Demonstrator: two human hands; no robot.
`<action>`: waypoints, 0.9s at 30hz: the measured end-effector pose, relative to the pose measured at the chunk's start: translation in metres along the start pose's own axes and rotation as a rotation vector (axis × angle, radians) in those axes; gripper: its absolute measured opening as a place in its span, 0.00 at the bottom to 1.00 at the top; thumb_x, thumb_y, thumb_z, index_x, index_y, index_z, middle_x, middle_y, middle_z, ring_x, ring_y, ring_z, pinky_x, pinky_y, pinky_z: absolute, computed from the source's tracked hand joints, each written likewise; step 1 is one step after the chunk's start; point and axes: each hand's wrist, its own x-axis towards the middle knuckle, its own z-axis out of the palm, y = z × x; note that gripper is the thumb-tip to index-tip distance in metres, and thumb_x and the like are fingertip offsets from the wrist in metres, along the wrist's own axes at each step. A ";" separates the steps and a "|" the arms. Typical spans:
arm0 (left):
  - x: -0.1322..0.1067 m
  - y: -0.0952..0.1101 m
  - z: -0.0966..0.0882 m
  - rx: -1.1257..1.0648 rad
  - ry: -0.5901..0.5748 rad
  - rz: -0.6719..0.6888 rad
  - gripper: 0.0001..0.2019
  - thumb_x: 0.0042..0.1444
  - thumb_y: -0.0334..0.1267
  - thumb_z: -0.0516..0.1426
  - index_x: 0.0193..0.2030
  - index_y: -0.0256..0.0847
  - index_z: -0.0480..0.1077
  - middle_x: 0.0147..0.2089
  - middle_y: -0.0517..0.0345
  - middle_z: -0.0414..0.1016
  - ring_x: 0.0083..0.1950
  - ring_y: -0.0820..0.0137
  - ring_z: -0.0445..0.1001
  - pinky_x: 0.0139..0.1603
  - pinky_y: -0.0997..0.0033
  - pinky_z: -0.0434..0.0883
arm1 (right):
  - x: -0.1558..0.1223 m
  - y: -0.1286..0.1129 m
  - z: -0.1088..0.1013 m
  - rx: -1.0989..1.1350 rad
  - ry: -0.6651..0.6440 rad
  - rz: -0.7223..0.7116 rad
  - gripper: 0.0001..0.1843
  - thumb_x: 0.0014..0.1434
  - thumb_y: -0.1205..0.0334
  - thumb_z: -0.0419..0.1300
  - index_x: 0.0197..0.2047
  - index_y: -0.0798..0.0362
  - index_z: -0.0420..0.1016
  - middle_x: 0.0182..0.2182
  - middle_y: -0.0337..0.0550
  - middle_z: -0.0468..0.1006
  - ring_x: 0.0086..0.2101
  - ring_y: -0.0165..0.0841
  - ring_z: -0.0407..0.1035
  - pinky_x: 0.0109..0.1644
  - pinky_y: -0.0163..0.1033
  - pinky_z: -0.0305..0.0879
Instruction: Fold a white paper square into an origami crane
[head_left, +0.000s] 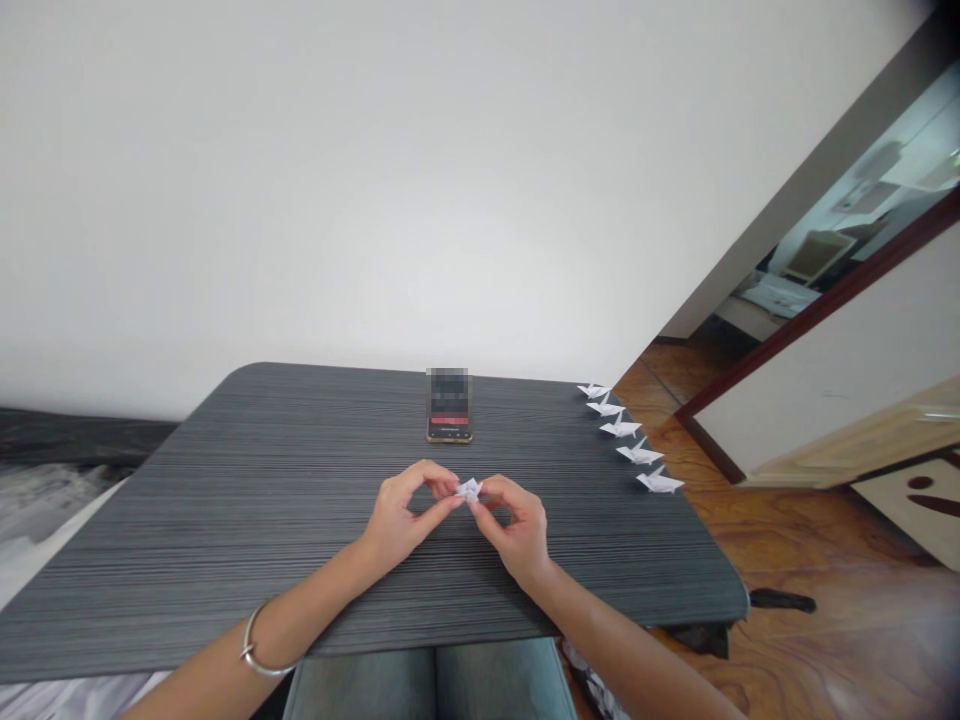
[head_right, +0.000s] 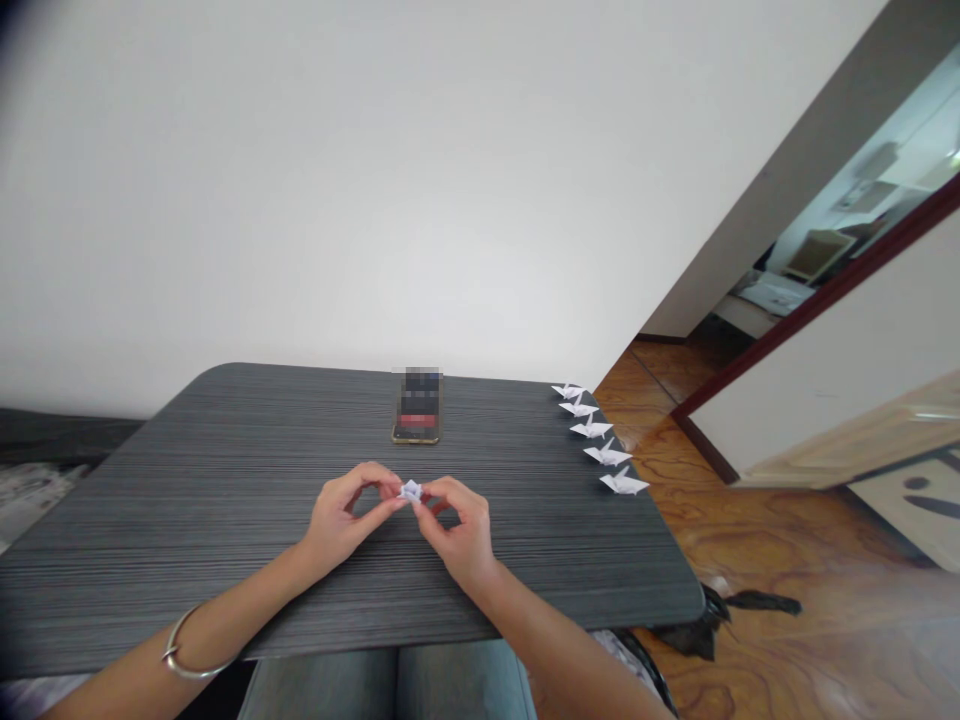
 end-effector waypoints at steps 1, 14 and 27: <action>0.000 0.000 0.001 -0.017 -0.003 -0.016 0.06 0.48 0.34 0.58 0.33 0.36 0.67 0.28 0.57 0.71 0.28 0.74 0.69 0.31 0.75 0.68 | 0.000 0.001 0.001 0.013 0.006 0.036 0.05 0.51 0.67 0.56 0.32 0.52 0.72 0.26 0.41 0.73 0.27 0.30 0.67 0.28 0.34 0.66; 0.005 -0.016 0.007 -0.471 -0.053 -0.449 0.12 0.44 0.35 0.60 0.34 0.35 0.65 0.29 0.57 0.70 0.29 0.75 0.70 0.30 0.75 0.68 | 0.006 0.011 0.004 0.340 -0.025 0.410 0.10 0.47 0.60 0.61 0.34 0.55 0.74 0.24 0.41 0.77 0.22 0.29 0.69 0.23 0.33 0.67; 0.005 -0.019 0.010 -0.559 -0.087 -0.583 0.13 0.41 0.32 0.62 0.33 0.34 0.63 0.28 0.60 0.71 0.26 0.78 0.68 0.28 0.78 0.65 | 0.007 0.011 0.004 0.361 -0.002 0.466 0.09 0.47 0.62 0.61 0.34 0.54 0.73 0.25 0.40 0.75 0.25 0.28 0.68 0.21 0.30 0.64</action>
